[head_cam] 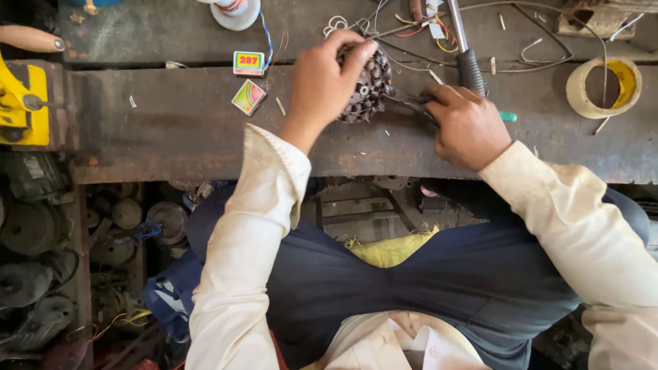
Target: The person sits cross-legged on the floor and uses pliers to remove small debris and wire fragments from the slots of a circular electrical component, likely a motor stator. The person repeatedly rotates the component to access different areas while cleaning it.
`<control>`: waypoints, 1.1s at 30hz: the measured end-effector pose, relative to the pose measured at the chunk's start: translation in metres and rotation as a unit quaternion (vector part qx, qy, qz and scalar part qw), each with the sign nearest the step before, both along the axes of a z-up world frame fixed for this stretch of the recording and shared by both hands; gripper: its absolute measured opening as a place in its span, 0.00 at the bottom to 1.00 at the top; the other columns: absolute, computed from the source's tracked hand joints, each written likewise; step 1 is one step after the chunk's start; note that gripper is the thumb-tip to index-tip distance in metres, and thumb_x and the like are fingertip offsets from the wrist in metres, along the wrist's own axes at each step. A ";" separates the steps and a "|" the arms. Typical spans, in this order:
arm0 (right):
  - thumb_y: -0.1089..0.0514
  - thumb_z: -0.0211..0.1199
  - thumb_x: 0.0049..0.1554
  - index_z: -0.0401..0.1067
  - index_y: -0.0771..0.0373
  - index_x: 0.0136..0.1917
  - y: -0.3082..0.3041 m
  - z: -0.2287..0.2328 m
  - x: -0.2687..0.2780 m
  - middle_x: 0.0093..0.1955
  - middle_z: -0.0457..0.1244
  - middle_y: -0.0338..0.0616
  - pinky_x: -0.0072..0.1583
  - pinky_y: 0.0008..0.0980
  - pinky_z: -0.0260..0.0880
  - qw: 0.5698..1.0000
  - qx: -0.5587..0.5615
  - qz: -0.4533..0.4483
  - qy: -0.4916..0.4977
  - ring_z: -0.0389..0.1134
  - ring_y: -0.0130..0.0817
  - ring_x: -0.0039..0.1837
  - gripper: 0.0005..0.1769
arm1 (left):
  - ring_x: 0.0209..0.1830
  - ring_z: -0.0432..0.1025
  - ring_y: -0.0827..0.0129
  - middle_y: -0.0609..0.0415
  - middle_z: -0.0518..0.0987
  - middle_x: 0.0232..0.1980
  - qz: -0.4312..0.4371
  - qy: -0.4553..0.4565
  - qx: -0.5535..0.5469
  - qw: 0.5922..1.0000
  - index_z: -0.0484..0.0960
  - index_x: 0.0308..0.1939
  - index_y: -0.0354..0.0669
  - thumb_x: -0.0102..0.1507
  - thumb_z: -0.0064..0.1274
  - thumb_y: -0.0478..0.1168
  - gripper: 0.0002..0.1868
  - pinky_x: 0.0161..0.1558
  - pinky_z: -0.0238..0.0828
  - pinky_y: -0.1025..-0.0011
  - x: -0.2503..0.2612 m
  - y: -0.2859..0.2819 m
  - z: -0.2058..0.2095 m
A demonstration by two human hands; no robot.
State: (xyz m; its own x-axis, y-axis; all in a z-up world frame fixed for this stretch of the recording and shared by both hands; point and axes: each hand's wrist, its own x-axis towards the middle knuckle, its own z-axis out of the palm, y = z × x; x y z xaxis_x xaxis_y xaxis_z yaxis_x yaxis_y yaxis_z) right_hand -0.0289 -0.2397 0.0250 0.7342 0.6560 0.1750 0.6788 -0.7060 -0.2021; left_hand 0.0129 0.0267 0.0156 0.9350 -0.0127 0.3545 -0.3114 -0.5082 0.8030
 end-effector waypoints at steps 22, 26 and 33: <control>0.66 0.64 0.41 0.70 0.64 0.43 0.006 -0.029 0.006 0.49 0.62 0.49 0.52 0.41 0.72 0.996 0.022 0.013 -0.085 0.68 0.47 0.52 0.13 | 0.34 0.83 0.58 0.47 0.86 0.34 -0.026 0.013 -0.007 1.000 0.85 0.43 0.39 0.68 0.56 0.55 0.21 0.39 0.75 0.65 0.008 0.022 -0.011; 0.66 0.64 0.42 0.70 0.64 0.42 0.015 -0.018 0.013 0.49 0.62 0.48 0.51 0.41 0.72 0.993 0.026 0.019 -0.115 0.67 0.46 0.49 0.12 | 0.35 0.83 0.60 0.48 0.86 0.34 -0.018 0.012 -0.031 0.999 0.85 0.44 0.39 0.68 0.55 0.54 0.20 0.39 0.75 0.66 0.011 0.023 -0.010; 0.66 0.60 0.45 0.74 0.63 0.45 0.008 0.016 -0.008 0.48 0.67 0.49 0.55 0.45 0.70 0.983 0.042 -0.007 0.181 0.70 0.50 0.51 0.12 | 0.35 0.82 0.58 0.48 0.86 0.35 -0.050 0.001 -0.012 0.999 0.86 0.42 0.41 0.67 0.59 0.54 0.19 0.39 0.76 0.65 0.011 0.019 -0.003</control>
State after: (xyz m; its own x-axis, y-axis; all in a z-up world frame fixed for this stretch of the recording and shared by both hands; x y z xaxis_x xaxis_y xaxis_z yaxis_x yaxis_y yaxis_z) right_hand -0.0369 -0.2319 0.0415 0.7667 0.6405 -0.0453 0.5431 -0.6846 -0.4861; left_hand 0.0238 0.0454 0.0123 0.9301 -0.0971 0.3542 -0.3579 -0.4563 0.8147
